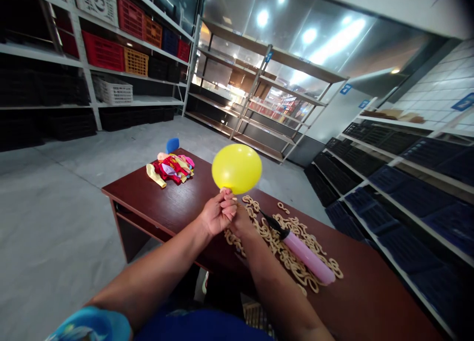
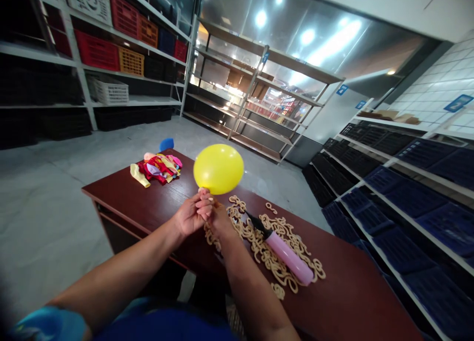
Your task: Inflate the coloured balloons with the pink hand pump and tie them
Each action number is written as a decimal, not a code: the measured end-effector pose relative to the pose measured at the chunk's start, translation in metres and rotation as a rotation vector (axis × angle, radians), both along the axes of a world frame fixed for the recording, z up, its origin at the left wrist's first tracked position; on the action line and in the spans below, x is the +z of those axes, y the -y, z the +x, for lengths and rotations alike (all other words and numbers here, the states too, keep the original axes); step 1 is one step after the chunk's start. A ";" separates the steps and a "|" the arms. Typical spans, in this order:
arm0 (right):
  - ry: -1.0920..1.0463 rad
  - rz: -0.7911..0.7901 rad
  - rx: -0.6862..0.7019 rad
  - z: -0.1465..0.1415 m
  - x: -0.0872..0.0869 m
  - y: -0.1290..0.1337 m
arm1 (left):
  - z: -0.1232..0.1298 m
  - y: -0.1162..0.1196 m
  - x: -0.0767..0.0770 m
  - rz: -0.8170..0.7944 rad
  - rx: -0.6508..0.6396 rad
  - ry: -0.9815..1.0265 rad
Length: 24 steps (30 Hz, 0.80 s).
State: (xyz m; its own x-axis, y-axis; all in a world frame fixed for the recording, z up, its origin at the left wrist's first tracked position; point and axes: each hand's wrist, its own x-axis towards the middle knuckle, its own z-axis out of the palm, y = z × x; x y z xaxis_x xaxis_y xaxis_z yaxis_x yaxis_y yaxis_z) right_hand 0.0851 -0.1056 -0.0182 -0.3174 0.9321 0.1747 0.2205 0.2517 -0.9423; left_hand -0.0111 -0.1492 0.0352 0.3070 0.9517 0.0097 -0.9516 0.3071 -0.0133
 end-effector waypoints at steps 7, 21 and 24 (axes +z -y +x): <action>0.292 0.337 -0.159 0.034 0.032 0.011 | -0.021 -0.014 -0.016 -0.055 -0.084 -0.459; 0.378 0.549 0.067 0.030 0.056 0.016 | 0.000 -0.022 -0.052 0.194 0.498 -1.838; 0.254 0.297 0.014 0.027 0.053 0.016 | 0.002 -0.022 -0.054 0.208 0.523 -1.836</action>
State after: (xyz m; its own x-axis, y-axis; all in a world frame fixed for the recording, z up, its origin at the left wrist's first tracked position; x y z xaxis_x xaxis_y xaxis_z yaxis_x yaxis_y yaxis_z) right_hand 0.1116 -0.1218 0.0353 -0.3978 0.8478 0.3508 0.4316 0.5103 -0.7438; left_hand -0.0091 -0.1270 -0.0185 -0.2025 0.9656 0.1632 0.2624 -0.1070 0.9590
